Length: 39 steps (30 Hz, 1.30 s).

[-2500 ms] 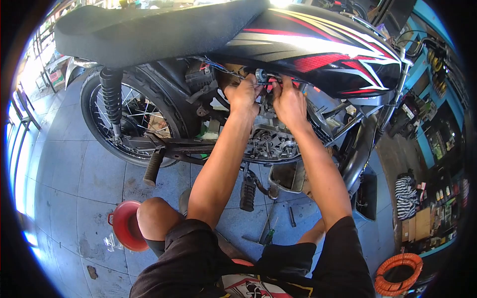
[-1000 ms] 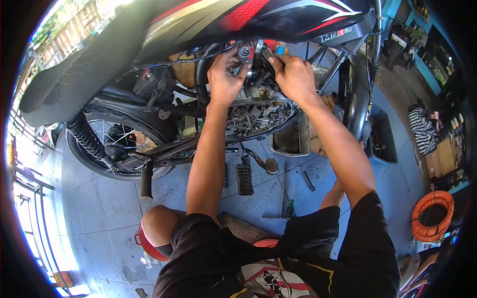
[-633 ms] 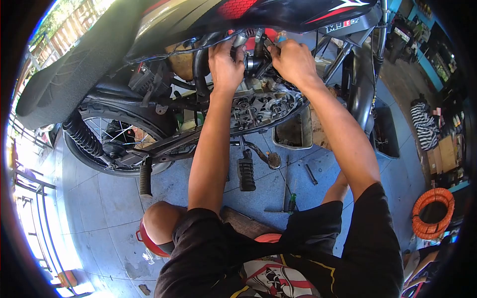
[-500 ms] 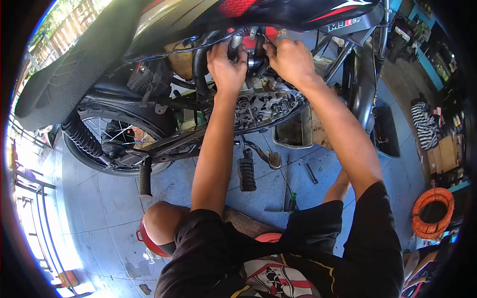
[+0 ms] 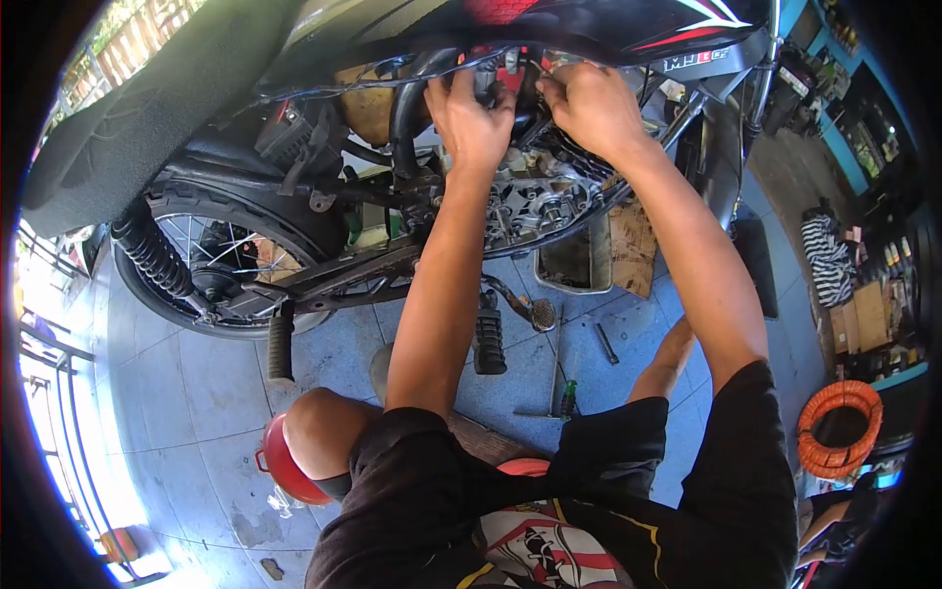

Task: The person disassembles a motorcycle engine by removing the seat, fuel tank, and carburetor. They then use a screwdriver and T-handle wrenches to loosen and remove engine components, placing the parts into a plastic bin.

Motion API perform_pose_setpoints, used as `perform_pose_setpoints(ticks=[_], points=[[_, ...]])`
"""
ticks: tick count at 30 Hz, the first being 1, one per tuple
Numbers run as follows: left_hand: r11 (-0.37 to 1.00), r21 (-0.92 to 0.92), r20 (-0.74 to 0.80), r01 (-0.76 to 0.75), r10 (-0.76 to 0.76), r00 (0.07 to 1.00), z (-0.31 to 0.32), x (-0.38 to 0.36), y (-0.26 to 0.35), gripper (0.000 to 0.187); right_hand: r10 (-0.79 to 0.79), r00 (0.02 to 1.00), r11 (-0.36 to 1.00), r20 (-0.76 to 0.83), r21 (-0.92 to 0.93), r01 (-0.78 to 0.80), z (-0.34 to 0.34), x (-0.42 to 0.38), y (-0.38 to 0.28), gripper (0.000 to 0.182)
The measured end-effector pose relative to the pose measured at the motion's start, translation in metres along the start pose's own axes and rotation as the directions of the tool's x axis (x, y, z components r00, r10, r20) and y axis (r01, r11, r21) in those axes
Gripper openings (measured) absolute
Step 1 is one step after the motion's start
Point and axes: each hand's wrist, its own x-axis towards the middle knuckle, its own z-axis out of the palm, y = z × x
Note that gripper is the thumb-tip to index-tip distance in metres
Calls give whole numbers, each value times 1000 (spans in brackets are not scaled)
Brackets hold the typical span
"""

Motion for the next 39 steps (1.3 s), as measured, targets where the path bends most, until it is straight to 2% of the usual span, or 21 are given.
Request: perform_pose_setpoints(ticks=[1,3,4,6,7,9,12,13,16,18,20,23,26,28,30,35,37,39], points=[[1000,-6,-3,-1,1,1000,2,-1,-2,34,-22,1000,1000,-15,-20,21,-2,1,-1,25],[993,-43,46,115,-113,993,4,-1,-4,33,-24,1000,996,6,-83,25,-8,3,-6,24],[993,-42,46,112,-110,993,4,0,-5,33,-24,1000,996,4,-82,24,-10,4,-9,24],[997,21,26,79,-80,996,4,1,-3,31,-17,997,972,70,-233,33,-12,8,-13,22],[997,21,24,77,-78,997,3,2,-2,31,-18,998,972,68,-233,34,-9,10,-12,22],[984,21,91,174,-175,980,2,3,-1,29,-20,996,966,85,-254,41,3,10,-7,20],[993,61,70,96,-101,992,0,1,-3,27,-120,993,967,13,-225,120,13,5,-8,29],[997,44,55,65,-67,996,1,0,-5,30,-89,995,969,41,-226,96,14,3,-12,38],[986,122,51,112,-118,992,-3,-8,-2,36,-174,985,957,-3,-234,168,15,6,-13,41],[988,81,51,135,-139,989,-1,-13,-5,38,-194,981,950,-22,-254,182,16,8,-13,39],[979,-84,-3,185,-186,982,3,-17,-11,36,-254,967,929,9,-275,247,15,12,-13,40],[984,5,-15,176,-176,984,2,-15,-6,34,-328,945,890,-8,-339,306,7,9,-14,39],[983,39,-15,180,-180,984,3,-12,-2,34,-301,953,893,31,-341,293,5,6,-14,38],[986,39,-14,165,-165,986,4,-11,-4,33,-318,948,897,-9,-327,298,8,7,-13,39],[982,-25,-15,187,-187,982,4,-10,-4,32,-267,963,915,26,-306,262,9,11,-15,40],[967,-36,25,253,-252,967,-2,-10,0,30,-286,958,910,29,-304,281,7,13,-15,42],[976,53,17,211,-213,977,0,-7,2,31,-298,954,911,27,-290,293,6,14,-18,43],[969,79,24,235,-238,971,0,-4,7,31,-311,949,906,53,-285,313,1,13,-20,44]])
